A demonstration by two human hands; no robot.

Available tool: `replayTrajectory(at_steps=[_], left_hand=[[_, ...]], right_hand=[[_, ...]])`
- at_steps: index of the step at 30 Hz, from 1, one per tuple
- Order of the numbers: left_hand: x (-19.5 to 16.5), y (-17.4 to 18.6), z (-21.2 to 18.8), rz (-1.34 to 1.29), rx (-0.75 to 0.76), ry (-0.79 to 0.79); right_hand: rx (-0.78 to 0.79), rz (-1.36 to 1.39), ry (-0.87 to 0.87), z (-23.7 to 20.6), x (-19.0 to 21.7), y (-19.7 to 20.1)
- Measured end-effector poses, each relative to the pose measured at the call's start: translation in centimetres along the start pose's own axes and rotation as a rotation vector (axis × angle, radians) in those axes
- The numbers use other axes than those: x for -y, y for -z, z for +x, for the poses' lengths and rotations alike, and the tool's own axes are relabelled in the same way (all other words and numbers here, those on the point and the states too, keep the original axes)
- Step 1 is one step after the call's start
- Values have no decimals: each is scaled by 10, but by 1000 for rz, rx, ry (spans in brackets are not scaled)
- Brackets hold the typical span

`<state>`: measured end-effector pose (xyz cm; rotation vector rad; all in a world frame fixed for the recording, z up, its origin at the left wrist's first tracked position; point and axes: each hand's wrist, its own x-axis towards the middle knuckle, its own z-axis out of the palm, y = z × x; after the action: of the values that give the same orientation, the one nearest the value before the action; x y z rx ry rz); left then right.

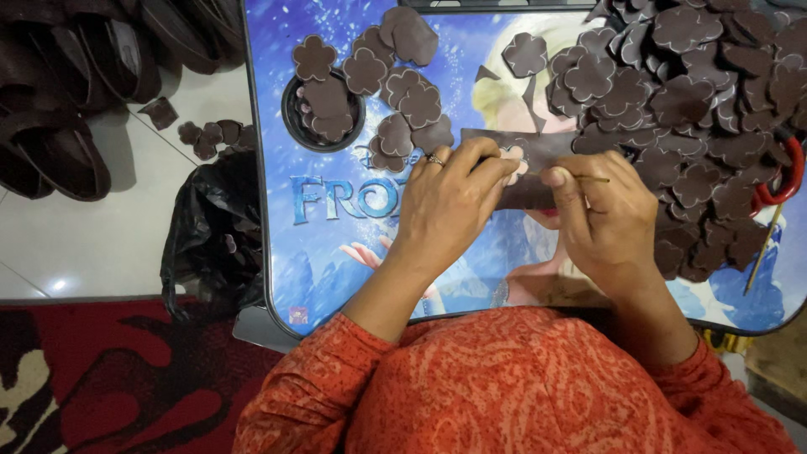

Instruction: The person uses a small pointed tool to trace or emboss a light-colored flower-shaped template onto a dark brown material. They repeatedly reposition the template and work on different areas of the same piece throughout the clip.

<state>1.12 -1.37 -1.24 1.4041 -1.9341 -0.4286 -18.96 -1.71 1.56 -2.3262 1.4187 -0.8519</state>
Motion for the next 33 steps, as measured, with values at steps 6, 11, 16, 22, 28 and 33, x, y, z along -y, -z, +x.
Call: replayTrajectory(at_steps=[6,11,16,22,28,33], left_hand=[[-1,2,0,-19,-27,12],[1,2,1,-40,1,33],[5,-2,0,-168,-78,54],[10,-6,-4,-429,-170,287],[17,-4,-5,-829,-306,443],[17,-5,-6,-734,-290,441]], right_hand=[[-44,90,-89,-6,-5,2],[-130,343,-174,-5,-11,6],[-135,425,-488,0,-9,8],[-67,95,-233,10,-2,11],[78,19,-249,24,9,6],[114,-72,-178,29,16,-3]])
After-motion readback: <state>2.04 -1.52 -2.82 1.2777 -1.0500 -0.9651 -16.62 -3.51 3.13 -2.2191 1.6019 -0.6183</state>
